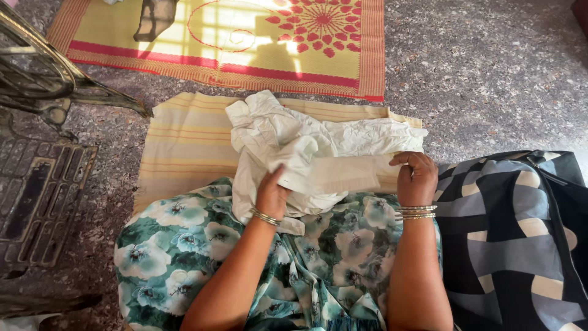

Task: The person picks up a white shirt from a pile, spreads it out on the floor, and folds the sleeves and body of the garment by hand.

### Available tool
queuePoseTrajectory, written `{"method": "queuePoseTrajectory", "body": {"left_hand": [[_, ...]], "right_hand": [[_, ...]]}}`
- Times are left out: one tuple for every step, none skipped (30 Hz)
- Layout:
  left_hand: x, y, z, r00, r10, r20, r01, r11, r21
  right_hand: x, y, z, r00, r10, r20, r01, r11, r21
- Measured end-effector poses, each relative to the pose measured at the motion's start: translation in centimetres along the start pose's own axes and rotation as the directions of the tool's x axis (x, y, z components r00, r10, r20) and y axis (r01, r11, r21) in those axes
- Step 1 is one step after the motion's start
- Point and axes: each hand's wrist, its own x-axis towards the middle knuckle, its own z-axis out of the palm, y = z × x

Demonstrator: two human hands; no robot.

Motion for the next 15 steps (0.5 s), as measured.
{"method": "queuePoseTrajectory", "body": {"left_hand": [[-0.2,-1.5,0.2,0.999,-0.042,-0.016,0.043,0.999,0.023],[-0.5,-2.9,0.3,0.999,-0.044,-0.015,0.044,0.999,0.021],[-0.9,-4.2,0.3,0.994,-0.106,-0.019,0.107,0.992,0.072],[-1.3,-5.6,0.2,0.986,-0.167,-0.027,0.169,0.978,0.123],[-1.6,-7.2,-0.2,0.983,-0.166,-0.076,0.178,0.964,0.199],[-1.9,-8.9,-0.6,0.979,-0.161,-0.124,0.19,0.943,0.274],[-2.4,-10.6,-1.2,0.98,-0.158,-0.125,0.187,0.942,0.278],[-3.1,-12.2,-1.8,0.978,-0.139,-0.158,0.194,0.888,0.416],[-3.9,-13.6,-2.2,0.975,-0.118,-0.188,0.204,0.814,0.544],[-4.9,-14.8,-2.3,0.997,0.068,-0.032,-0.02,0.654,0.756],[-5.8,-15.7,-2.2,0.964,0.204,0.17,-0.242,0.416,0.877],[-6.8,-16.1,-1.8,0.964,0.205,0.172,-0.244,0.414,0.877],[-8.2,-16.3,-1.1,0.982,0.127,0.14,-0.178,0.379,0.908],[-9.4,-16.1,-0.3,0.993,0.05,0.103,-0.114,0.338,0.934],[-9.9,-15.2,0.4,0.993,0.052,0.104,-0.116,0.338,0.934]], "right_hand": [[-0.3,0.1,0.2,1.0,0.0,0.0,0.0,1.0,-0.003],[-0.6,0.0,0.9,0.997,0.007,0.073,-0.014,0.996,0.093],[-0.6,-0.1,1.8,0.991,0.003,0.137,-0.029,0.982,0.188],[-1.0,-0.6,3.2,0.977,0.032,0.211,-0.098,0.946,0.31],[-1.8,-1.5,4.8,0.955,0.051,0.293,-0.178,0.888,0.425],[-2.4,-2.2,6.0,0.872,0.113,0.476,-0.356,0.813,0.461],[-2.8,-3.0,7.1,0.751,0.142,0.644,-0.526,0.718,0.455],[-3.2,-3.8,8.0,0.643,0.15,0.751,-0.534,0.791,0.299],[-3.6,-4.6,8.7,0.518,0.175,0.837,-0.508,0.85,0.137],[-4.0,-5.4,9.3,0.519,0.174,0.837,-0.509,0.849,0.14],[-4.4,-6.0,9.7,0.438,0.153,0.886,-0.303,0.953,-0.014],[-4.7,-6.2,9.9,0.35,0.159,0.923,-0.061,0.987,-0.147],[-5.0,-6.1,10.0,0.35,0.158,0.923,-0.06,0.987,-0.146],[-5.2,-6.0,10.2,0.352,0.15,0.924,-0.009,0.988,-0.157],[-5.3,-6.0,10.6,0.353,0.141,0.925,0.044,0.985,-0.167]]}}
